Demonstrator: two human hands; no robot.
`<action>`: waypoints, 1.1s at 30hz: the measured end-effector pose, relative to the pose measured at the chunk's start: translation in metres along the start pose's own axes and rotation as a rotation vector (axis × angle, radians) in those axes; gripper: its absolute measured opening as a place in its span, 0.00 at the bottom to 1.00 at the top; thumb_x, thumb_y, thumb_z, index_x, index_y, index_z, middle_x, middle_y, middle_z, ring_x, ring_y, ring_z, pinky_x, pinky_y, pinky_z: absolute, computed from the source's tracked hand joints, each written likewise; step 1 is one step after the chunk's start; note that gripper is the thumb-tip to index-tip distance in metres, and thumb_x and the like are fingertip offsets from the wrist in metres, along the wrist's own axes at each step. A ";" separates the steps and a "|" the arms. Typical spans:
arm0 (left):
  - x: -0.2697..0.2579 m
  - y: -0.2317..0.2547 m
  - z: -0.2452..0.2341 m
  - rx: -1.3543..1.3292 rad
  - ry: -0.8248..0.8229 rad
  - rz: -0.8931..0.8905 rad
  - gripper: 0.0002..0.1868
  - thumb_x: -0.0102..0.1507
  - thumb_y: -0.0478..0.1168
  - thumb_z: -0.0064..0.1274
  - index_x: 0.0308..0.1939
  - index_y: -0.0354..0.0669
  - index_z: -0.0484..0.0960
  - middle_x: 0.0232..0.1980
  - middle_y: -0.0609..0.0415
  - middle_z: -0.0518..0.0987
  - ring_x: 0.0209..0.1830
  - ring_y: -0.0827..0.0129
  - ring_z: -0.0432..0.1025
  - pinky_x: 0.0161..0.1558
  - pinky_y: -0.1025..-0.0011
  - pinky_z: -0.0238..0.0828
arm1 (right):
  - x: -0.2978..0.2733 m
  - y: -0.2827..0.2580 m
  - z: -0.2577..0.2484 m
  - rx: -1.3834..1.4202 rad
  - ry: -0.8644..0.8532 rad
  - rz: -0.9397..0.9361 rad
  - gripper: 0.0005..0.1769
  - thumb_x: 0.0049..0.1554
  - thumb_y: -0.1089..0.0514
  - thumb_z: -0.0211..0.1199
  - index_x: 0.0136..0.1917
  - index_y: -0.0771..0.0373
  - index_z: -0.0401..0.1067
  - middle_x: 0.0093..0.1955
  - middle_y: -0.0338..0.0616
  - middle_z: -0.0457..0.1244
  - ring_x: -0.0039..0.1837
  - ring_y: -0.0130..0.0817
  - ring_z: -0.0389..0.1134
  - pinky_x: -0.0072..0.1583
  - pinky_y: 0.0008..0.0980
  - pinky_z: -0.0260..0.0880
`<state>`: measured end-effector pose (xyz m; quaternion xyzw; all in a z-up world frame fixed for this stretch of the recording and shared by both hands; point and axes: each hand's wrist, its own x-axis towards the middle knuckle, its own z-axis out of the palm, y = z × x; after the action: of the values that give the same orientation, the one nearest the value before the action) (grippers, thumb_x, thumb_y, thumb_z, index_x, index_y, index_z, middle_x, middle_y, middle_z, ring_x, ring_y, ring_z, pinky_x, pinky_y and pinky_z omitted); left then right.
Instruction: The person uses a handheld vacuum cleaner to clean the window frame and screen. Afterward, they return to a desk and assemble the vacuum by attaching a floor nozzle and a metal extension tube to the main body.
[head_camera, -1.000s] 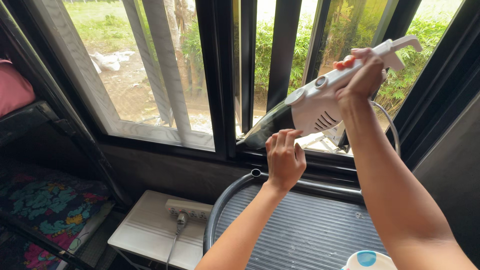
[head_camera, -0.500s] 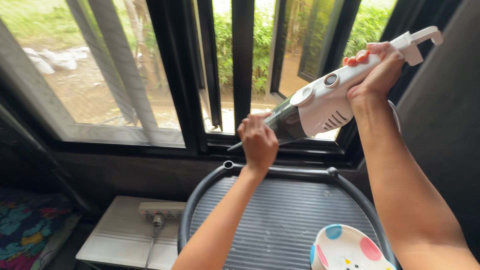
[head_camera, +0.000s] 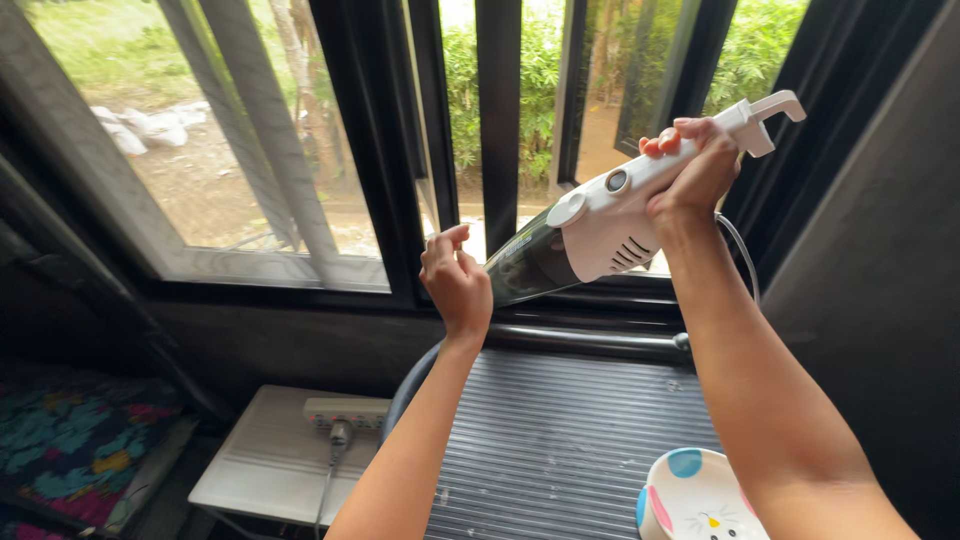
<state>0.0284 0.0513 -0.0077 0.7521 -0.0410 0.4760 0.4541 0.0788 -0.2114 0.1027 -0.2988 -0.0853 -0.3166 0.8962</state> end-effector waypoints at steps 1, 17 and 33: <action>0.002 -0.006 -0.005 -0.009 0.017 -0.006 0.15 0.62 0.25 0.44 0.48 0.42 0.80 0.47 0.56 0.82 0.52 0.61 0.74 0.59 0.61 0.64 | 0.001 0.005 0.003 0.007 -0.015 0.004 0.08 0.44 0.64 0.62 0.36 0.63 0.63 0.27 0.45 0.57 0.31 0.39 0.61 0.49 0.45 0.75; -0.021 0.032 0.030 -0.074 -0.060 0.029 0.16 0.61 0.26 0.44 0.48 0.43 0.81 0.48 0.56 0.80 0.53 0.61 0.72 0.58 0.60 0.62 | 0.001 -0.051 -0.004 -0.065 -0.045 -0.038 0.09 0.45 0.63 0.62 0.35 0.63 0.62 0.28 0.45 0.58 0.32 0.40 0.61 0.48 0.46 0.73; -0.095 0.117 0.120 -0.269 -0.222 -0.018 0.16 0.60 0.26 0.42 0.47 0.42 0.81 0.48 0.54 0.80 0.52 0.60 0.72 0.59 0.59 0.61 | -0.007 -0.207 -0.072 -0.247 0.025 -0.222 0.11 0.45 0.63 0.62 0.38 0.62 0.61 0.29 0.43 0.56 0.33 0.38 0.60 0.52 0.45 0.74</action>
<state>-0.0003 -0.1389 -0.0201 0.7328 -0.1477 0.3760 0.5475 -0.0577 -0.3789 0.1416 -0.3916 -0.0669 -0.4254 0.8132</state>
